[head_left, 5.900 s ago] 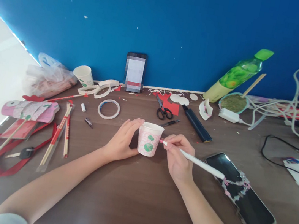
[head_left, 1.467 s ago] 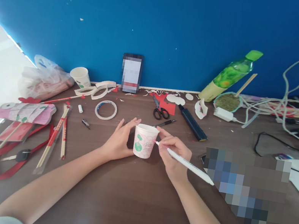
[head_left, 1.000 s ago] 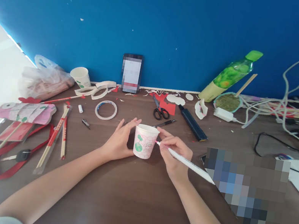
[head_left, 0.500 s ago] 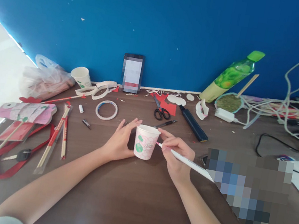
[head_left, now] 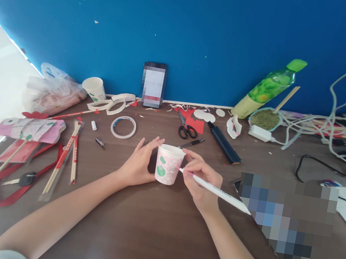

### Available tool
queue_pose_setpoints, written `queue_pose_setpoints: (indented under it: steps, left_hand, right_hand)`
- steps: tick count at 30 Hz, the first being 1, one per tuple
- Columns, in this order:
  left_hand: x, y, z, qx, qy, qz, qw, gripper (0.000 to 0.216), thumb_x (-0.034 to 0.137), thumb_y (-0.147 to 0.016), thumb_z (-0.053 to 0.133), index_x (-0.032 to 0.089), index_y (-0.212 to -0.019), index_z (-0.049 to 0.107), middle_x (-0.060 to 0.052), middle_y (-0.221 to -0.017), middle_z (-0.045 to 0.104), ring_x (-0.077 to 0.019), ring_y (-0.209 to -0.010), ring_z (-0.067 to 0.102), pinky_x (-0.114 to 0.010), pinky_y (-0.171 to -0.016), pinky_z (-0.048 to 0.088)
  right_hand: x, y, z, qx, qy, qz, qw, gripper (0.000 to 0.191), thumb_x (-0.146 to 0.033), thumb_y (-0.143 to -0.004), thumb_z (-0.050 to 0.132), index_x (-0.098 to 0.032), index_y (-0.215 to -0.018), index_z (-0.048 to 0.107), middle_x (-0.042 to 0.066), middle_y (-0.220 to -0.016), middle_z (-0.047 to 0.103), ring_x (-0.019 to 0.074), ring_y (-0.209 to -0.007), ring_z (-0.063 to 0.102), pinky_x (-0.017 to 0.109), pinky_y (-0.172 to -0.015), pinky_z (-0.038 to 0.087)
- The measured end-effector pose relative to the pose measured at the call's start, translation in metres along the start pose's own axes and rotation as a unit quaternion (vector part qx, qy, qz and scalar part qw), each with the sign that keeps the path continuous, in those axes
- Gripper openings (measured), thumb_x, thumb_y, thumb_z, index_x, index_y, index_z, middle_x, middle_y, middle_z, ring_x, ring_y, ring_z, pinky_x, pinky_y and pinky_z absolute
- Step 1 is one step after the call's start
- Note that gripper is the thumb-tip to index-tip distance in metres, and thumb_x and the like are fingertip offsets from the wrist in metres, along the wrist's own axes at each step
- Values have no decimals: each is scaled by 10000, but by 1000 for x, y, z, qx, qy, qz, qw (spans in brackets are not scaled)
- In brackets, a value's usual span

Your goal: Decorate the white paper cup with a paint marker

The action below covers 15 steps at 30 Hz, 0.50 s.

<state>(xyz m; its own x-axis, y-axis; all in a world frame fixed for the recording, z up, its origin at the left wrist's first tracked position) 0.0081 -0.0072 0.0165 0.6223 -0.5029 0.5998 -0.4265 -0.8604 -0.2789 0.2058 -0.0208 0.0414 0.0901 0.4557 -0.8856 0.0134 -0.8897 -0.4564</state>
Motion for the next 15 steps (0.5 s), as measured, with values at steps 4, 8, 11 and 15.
queue_pose_setpoints:
  steps: [4,8,11,15]
  left_hand:
    - [0,0,0,-2,-1,0,1000,938,363,-712,774,267,-1424,170,-165,-1503,410,-327,-1449,315,-606,-1202,126]
    - [0,0,1,-1,-4,4,1000,941,372,-712,776,261,-1423,169,-169,-1505,406,-328,-1447,319,-613,-1199,136]
    - [0,0,0,-1,-6,6,1000,938,365,-715,774,261,-1421,165,-167,-1504,407,-328,-1446,322,-619,-1195,143]
    - [1,0,-1,-7,-6,-1,1000,943,356,-709,778,260,-1422,168,-168,-1505,404,-327,-1448,317,-613,-1199,140]
  right_hand:
    - [0,0,0,3,-4,5,1000,121,-212,-723,705,-228,-630,629,70,-765,719,295,-1067,677,470,-937,540]
    - [-1,0,0,10,-8,2,1000,138,-193,-730,689,-234,-615,625,43,-649,676,290,-1040,686,462,-908,553]
    - [-2,0,0,10,-9,0,1000,129,-175,-728,683,-231,-626,629,50,-692,697,290,-1042,686,458,-906,551]
    - [-1,0,0,8,-6,12,1000,120,-183,-719,690,-222,-625,628,78,-835,736,292,-1057,682,463,-927,540]
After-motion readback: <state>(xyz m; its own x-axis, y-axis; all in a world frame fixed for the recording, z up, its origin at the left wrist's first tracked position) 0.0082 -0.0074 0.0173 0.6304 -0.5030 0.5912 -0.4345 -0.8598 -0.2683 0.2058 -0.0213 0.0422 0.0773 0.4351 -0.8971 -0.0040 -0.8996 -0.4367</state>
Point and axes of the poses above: each hand's wrist, its own y-axis away from the middle knuckle, its own z-axis out of the palm, x = y × z, the point moved 1 cm from there along -y, towards the middle knuckle
